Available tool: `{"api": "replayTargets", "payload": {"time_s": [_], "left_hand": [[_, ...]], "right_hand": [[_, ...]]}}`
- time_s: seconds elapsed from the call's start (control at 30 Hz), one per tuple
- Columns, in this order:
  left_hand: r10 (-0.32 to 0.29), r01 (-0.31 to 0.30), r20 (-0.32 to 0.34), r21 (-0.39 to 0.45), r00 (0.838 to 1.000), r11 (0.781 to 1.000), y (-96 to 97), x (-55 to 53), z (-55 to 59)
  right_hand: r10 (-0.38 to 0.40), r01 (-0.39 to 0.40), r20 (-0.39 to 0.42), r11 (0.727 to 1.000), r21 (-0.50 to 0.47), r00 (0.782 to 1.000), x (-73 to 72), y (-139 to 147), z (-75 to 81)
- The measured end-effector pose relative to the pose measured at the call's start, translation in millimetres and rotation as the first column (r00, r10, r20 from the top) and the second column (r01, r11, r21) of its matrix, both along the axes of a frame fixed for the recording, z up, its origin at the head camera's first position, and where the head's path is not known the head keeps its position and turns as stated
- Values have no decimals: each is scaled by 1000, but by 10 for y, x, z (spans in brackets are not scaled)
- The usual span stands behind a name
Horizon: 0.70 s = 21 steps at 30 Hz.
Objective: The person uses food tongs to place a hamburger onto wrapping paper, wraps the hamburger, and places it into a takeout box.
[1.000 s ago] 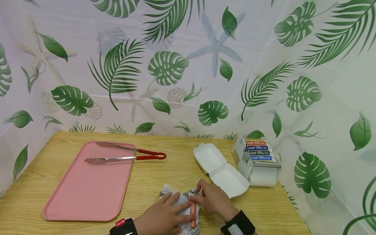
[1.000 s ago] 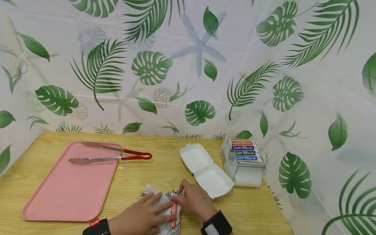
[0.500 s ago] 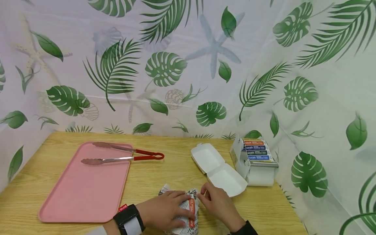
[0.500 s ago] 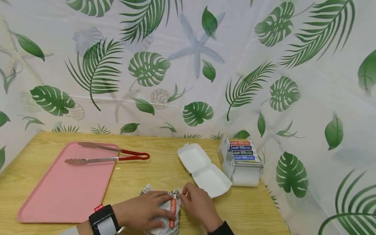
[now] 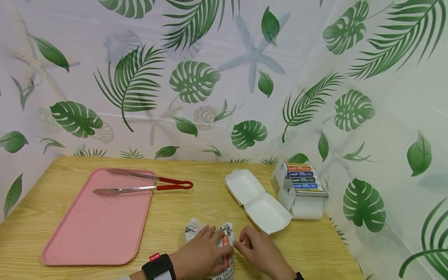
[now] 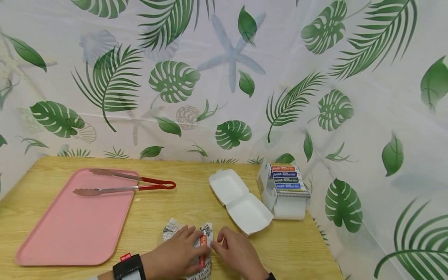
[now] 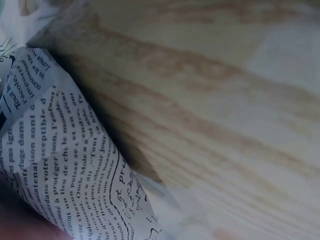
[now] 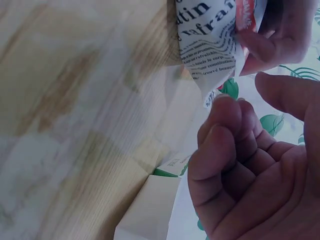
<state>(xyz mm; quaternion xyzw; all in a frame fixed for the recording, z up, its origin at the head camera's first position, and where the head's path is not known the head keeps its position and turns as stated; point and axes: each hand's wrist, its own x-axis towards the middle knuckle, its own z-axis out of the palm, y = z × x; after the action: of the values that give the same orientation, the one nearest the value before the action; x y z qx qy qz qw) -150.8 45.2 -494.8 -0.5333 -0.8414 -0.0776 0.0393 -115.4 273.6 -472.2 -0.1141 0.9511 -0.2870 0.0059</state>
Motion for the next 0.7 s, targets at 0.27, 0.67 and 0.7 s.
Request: {"api": "replayTargets", "payload": {"time_s": [0.27,0.67,0.7], "left_hand": [[109,-110,66,8,992,994,-81,35,-20],[167,-178,266,19,949,984,-486,50,-69],[166,-176,255,18,953,984,-508,56,-76]], "right_hand": [[34,-34,18,999,-17,999,-2,-51,-50],[57,-51,105,997,-61,993,14,-63,-49],[59,-53,112,997,-61,992,14,-59,-49]]}}
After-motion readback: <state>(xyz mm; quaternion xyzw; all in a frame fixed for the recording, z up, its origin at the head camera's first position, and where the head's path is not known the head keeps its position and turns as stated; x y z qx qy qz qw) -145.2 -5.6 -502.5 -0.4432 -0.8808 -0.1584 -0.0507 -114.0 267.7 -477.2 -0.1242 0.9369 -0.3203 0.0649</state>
